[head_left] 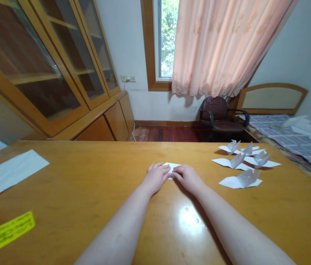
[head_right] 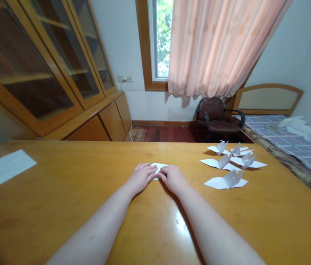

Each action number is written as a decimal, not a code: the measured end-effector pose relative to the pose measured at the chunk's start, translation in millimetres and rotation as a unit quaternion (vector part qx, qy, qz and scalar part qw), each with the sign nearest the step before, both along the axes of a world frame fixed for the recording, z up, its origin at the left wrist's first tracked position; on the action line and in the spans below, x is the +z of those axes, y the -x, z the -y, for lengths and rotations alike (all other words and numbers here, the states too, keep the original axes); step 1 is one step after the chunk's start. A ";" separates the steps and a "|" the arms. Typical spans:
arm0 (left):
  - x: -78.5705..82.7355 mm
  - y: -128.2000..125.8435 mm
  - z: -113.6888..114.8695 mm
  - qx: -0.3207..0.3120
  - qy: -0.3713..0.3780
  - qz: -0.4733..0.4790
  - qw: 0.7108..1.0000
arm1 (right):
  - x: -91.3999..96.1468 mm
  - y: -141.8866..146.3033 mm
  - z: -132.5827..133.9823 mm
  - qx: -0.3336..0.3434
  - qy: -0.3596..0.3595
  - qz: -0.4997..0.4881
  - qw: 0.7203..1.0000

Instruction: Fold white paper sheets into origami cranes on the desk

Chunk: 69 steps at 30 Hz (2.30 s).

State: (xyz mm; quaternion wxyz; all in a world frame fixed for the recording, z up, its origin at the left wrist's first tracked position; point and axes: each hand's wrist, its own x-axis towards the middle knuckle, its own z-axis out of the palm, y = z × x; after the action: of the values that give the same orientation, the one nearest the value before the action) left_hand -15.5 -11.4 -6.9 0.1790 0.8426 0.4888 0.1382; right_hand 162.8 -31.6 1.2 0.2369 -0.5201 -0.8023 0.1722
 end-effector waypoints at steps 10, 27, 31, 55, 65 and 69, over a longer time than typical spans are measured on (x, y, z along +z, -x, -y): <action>0.9 -0.5 -2.6 -0.009 -0.014 0.070 0.997 | -1.7 -1.7 -1.5 -0.030 -0.005 0.064 0.998; -5.8 -1.1 -3.9 0.052 -0.007 -0.004 0.999 | -15.6 -2.6 -4.5 -0.154 -0.021 0.071 0.985; -5.8 -1.3 0.3 0.016 -0.010 -0.078 0.997 | -19.2 -0.9 -2.9 -0.080 -0.026 0.095 0.992; 7.6 2.2 3.5 0.100 -0.031 -0.049 0.993 | -2.9 -3.7 -1.8 -0.025 -0.003 0.036 0.999; 9.7 1.4 3.2 0.123 -0.029 -0.026 0.992 | -3.7 -1.5 0.1 -0.018 -0.008 0.036 0.999; 9.4 1.7 2.8 0.121 -0.025 -0.015 0.992 | -1.1 -0.8 1.2 -0.024 0.002 0.042 0.999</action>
State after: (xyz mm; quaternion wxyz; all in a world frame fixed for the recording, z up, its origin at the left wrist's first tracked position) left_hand -17.1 -14.2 2.6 0.1323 0.7837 0.5860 0.1580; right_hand 163.5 -32.8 0.1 0.2061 -0.5461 -0.7987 0.1463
